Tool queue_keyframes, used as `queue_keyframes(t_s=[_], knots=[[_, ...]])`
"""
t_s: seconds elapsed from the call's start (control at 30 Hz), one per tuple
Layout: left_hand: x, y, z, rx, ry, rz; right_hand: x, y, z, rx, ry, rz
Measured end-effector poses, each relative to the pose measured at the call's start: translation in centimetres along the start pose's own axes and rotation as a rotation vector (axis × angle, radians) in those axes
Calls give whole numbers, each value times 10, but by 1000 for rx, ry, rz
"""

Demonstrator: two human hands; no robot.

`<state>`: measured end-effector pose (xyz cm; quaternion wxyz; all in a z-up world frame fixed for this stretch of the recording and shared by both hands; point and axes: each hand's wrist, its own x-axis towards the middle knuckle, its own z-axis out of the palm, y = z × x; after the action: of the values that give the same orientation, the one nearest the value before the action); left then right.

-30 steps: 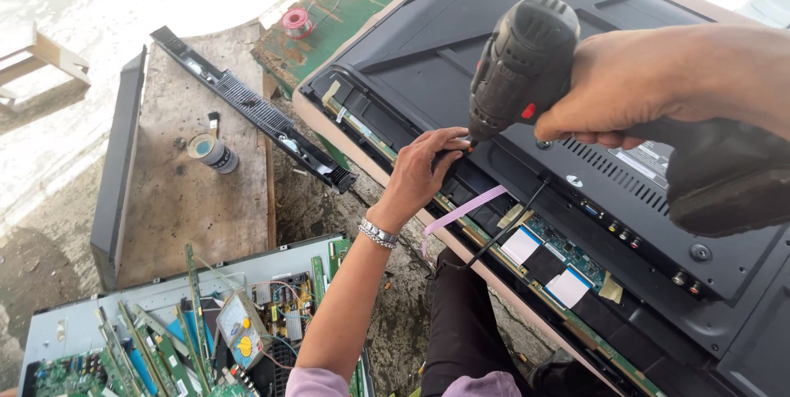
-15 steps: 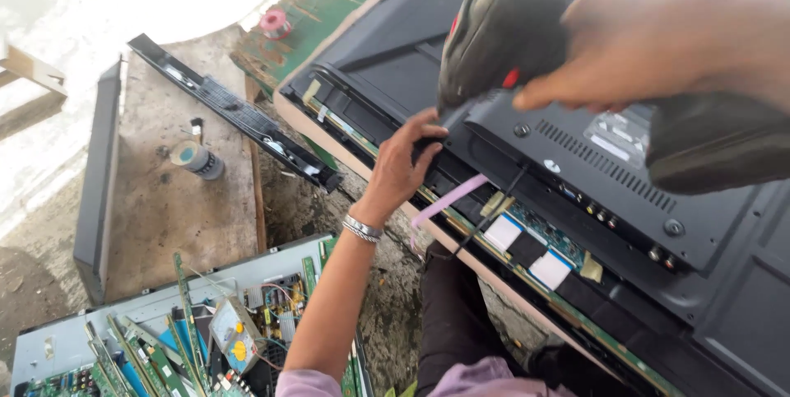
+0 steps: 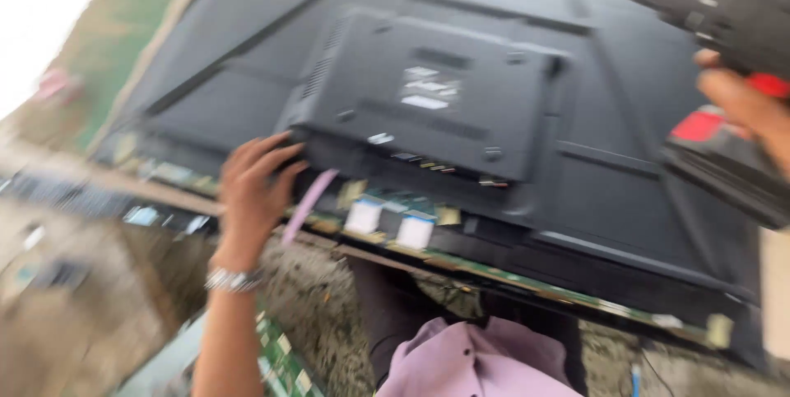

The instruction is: Removing the back panel of a television using hands to pry and an electric screwdriver to remove screws.

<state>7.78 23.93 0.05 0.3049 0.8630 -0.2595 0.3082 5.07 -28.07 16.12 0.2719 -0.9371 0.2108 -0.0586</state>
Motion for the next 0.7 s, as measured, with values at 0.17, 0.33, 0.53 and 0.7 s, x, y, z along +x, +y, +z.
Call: queue_keyframes(t_s=[0.17, 0.33, 0.53, 0.7], knots=[[2, 42, -14, 70, -80, -243, -29, 39, -36, 234, 281, -251], [5, 98, -10, 247, -134, -250, 10, 122, -43, 375, 447, -177], [45, 154, 31, 110, -90, -205, 11, 175, -40, 333, 472, 52], [108, 219, 96, -121, -180, 51, 9, 150, -31, 436, 403, 299]])
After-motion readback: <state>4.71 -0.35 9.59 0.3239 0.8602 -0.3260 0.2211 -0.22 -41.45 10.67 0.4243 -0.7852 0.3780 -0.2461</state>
